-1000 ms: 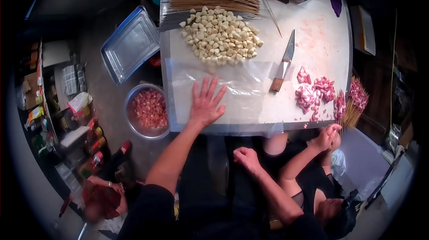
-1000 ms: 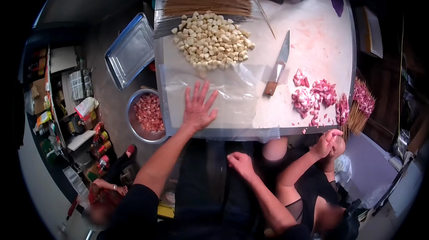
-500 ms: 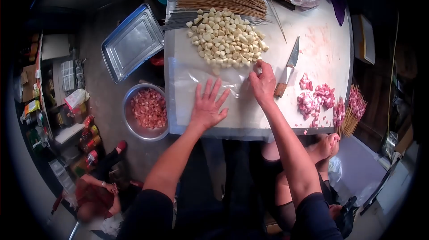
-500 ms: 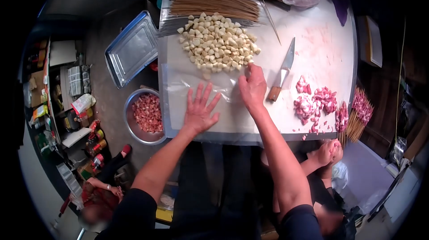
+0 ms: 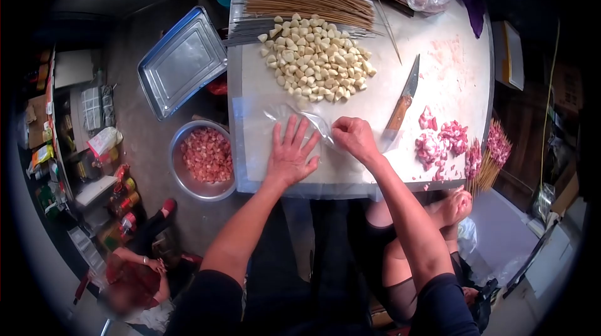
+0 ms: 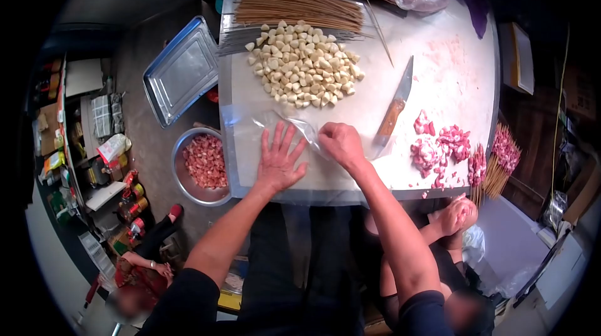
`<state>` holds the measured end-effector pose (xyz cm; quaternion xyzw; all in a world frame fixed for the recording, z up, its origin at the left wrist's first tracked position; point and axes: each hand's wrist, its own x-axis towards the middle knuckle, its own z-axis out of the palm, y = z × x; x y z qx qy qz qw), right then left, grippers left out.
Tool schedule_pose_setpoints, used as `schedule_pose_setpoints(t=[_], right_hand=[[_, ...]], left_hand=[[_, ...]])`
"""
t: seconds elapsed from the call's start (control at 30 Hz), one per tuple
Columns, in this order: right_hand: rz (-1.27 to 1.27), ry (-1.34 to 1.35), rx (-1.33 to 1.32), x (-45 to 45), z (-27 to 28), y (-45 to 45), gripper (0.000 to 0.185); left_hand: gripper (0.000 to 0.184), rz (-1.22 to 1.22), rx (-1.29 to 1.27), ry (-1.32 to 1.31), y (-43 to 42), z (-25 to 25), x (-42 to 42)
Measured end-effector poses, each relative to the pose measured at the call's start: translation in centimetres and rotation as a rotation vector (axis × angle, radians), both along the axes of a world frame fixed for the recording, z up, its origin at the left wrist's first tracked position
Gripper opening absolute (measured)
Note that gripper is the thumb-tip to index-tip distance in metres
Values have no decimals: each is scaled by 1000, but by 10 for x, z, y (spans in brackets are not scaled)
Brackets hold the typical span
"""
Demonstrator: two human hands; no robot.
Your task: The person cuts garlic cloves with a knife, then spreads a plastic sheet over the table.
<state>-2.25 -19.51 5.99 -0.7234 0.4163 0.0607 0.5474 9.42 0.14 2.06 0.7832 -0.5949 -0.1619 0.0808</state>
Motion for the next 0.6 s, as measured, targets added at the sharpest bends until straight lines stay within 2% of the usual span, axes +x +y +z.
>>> schedule_pose_setpoints(t=[0.13, 0.2, 0.33, 0.4, 0.43, 0.5, 0.6], right_hand=[[150, 53, -153, 20, 2, -3, 21], [159, -112, -364, 31, -3, -3, 20], [150, -220, -259, 51, -8, -7, 20], [12, -94, 315, 57, -8, -11, 23], [15, -94, 315, 60, -9, -13, 23], [-13, -118, 513, 62, -9, -16, 27], [-95, -132, 651, 64, -6, -18, 29]], left_hand=[[72, 3, 0, -17, 0, -1, 0], [70, 3, -4, -9, 1, -2, -1], [68, 15, -37, -7, 1, -5, -2], [65, 10, -33, -20, 1, -5, -2], [65, 13, -32, -21, 0, -4, -1], [62, 6, 29, 12, 1, -2, -1], [60, 14, -6, -9, 0, 0, 0]])
